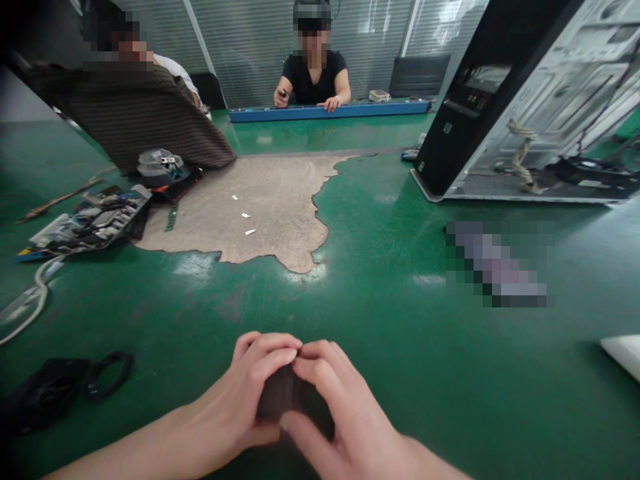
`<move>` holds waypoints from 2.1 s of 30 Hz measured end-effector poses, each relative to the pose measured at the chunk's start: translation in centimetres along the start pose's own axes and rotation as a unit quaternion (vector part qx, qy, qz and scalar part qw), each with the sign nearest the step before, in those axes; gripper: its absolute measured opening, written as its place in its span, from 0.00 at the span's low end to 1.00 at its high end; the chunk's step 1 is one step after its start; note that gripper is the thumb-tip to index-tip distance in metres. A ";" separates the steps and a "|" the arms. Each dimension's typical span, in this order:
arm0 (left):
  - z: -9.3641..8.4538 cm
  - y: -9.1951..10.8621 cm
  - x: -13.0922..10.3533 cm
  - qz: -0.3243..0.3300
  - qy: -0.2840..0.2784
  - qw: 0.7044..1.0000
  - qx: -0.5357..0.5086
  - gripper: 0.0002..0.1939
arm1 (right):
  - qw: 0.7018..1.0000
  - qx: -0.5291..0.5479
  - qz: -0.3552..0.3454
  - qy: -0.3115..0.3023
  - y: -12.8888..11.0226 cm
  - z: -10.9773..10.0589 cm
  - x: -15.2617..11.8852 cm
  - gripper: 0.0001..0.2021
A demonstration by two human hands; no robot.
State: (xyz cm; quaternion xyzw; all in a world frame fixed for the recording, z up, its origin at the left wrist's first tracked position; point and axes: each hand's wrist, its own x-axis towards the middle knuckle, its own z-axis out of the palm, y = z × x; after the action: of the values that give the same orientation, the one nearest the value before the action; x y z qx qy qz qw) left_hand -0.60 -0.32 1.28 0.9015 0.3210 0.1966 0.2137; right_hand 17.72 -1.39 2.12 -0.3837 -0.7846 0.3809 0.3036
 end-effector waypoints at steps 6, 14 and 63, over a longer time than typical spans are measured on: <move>0.1 -0.1 0.2 -0.006 0.005 1.000 -0.009 0.35 | 0.999 0.031 0.002 0.020 0.1 0.3 0.1 0.13; -0.1 -0.1 0.1 -0.005 -0.004 1.000 -0.010 0.35 | 0.998 0.021 0.050 -0.009 -0.2 0.2 0.3 0.15; 0.8 0.9 -0.7 0.011 0.078 0.996 0.034 0.30 | 0.997 0.053 0.006 0.051 0.0 1.8 -1.1 0.09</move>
State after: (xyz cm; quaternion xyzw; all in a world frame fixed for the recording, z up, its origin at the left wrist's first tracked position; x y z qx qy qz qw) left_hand -0.32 -1.62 0.95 0.8934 0.3336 0.2578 0.1550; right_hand 16.87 -2.96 0.95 -0.3907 -0.7447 0.4036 0.3604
